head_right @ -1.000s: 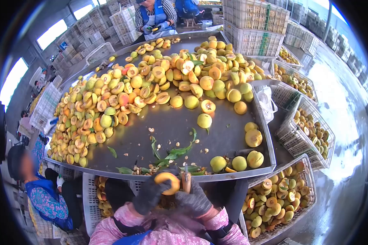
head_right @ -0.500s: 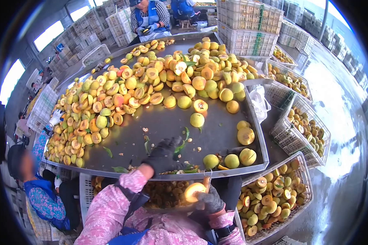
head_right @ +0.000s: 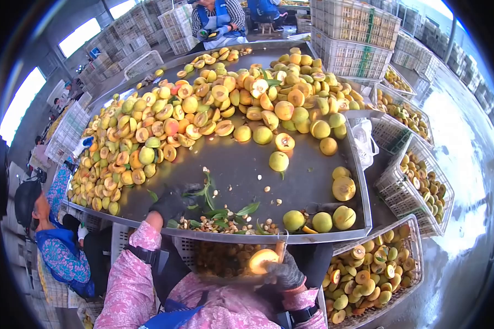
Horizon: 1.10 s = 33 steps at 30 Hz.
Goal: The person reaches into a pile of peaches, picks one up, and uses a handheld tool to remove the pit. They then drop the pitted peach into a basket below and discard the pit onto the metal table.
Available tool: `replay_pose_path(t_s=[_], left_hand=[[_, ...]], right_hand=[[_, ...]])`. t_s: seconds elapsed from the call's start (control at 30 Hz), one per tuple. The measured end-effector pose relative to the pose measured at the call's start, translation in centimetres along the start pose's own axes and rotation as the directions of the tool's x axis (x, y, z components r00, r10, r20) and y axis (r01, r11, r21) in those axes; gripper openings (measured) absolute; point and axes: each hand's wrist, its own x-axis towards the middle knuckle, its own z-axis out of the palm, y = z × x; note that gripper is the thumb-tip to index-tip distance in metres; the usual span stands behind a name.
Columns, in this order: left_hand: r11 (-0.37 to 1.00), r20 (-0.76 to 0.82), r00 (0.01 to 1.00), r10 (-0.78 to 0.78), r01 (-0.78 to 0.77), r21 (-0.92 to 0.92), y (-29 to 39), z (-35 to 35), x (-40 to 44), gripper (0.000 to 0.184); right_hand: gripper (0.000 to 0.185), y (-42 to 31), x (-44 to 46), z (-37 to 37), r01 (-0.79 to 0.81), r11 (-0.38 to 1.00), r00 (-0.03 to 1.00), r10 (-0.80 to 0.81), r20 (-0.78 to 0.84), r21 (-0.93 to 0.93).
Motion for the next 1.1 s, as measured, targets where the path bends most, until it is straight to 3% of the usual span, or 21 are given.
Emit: replay_pose_path(t_s=[0.1, 0.2, 0.3, 0.43, 0.53, 0.6, 0.67, 0.73, 0.8, 0.87, 0.93, 1.0, 1.1], left_hand=[[0.889, -0.08, 0.936, 0.344, -0.296, 0.35, 0.0, 2.9, 0.2, 0.044], [0.857, -0.094, 0.926, 0.366, -0.295, 0.422, 0.7, 6.6, 0.8, 0.04], [0.97, -0.036, 0.973, 0.229, -0.225, 0.092, -0.4, 7.9, 2.4, 0.03], [0.997, -0.235, 0.97, 0.069, -0.072, -0.005, 1.2, 5.1, 0.3, 0.021], [0.961, -0.243, 0.969, -0.038, -0.032, -0.276, 2.5, 2.1, -4.3, 0.019], [0.917, -0.111, 0.994, 0.004, -0.048, -0.395, 2.4, 2.4, -8.0, 0.019], [0.94, 0.106, 0.95, 0.292, -0.265, -0.217, 2.9, 4.0, -11.5, 0.021], [0.951, 0.07, 0.955, 0.289, -0.295, 0.097, 2.3, 7.4, -13.9, 0.022], [0.984, 0.016, 0.986, 0.166, -0.167, 0.065, 1.1, 8.0, -14.6, 0.025], [0.942, 0.02, 0.995, -0.094, 0.095, -0.321, -0.3, 7.0, -15.1, 0.03], [0.988, -0.235, 0.968, -0.091, 0.118, 0.104, 4.9, 0.4, -14.5, 0.034], [0.969, -0.378, 0.893, -0.245, 0.236, -0.072, -0.1, -0.5, -12.9, 0.038], [0.814, -0.377, 0.895, -0.238, 0.396, 0.426, -5.5, -1.0, -9.8, 0.039]], right_hand=[[0.047, 0.4, 0.1, -0.5, -0.005, 1.0, 1.0, 0.005, -0.027, -0.031], [0.048, 0.2, 0.0, -0.3, -0.007, 0.999, 0.999, 0.005, -0.034, -0.045], [0.047, 0.8, 0.4, -1.5, -0.01, 0.997, 1.0, 0.008, -0.027, -0.082], [0.047, 0.8, 0.3, -1.4, 0.004, 0.998, 1.0, -0.005, -0.016, -0.062], [0.048, 1.0, 0.3, -1.4, 0.032, 0.999, 0.999, -0.033, -0.031, -0.022], [0.048, 0.8, 0.4, 0.1, 0.091, 0.996, 0.993, -0.091, -0.078, -0.006], [0.047, 0.8, 0.4, -0.4, 0.058, 0.998, 0.997, -0.06, -0.058, -0.034], [0.046, 1.0, 0.4, -1.0, 0.046, 0.998, 0.997, -0.049, -0.062, -0.053], [0.046, 1.5, 0.4, -1.7, 0.048, 0.998, 0.997, -0.05, -0.051, -0.046], [0.046, 1.6, 0.2, -1.7, 0.057, 0.998, 0.997, -0.059, -0.043, -0.031], [0.045, 1.5, 0.2, -1.6, 0.056, 0.998, 0.997, -0.058, -0.056, -0.033], [0.045, 1.5, 0.5, -1.5, 0.047, 0.998, 0.998, -0.049, -0.044, -0.042], [0.045, 1.6, 0.6, -1.6, 0.044, 0.997, 0.999, -0.045, -0.028, -0.059]])
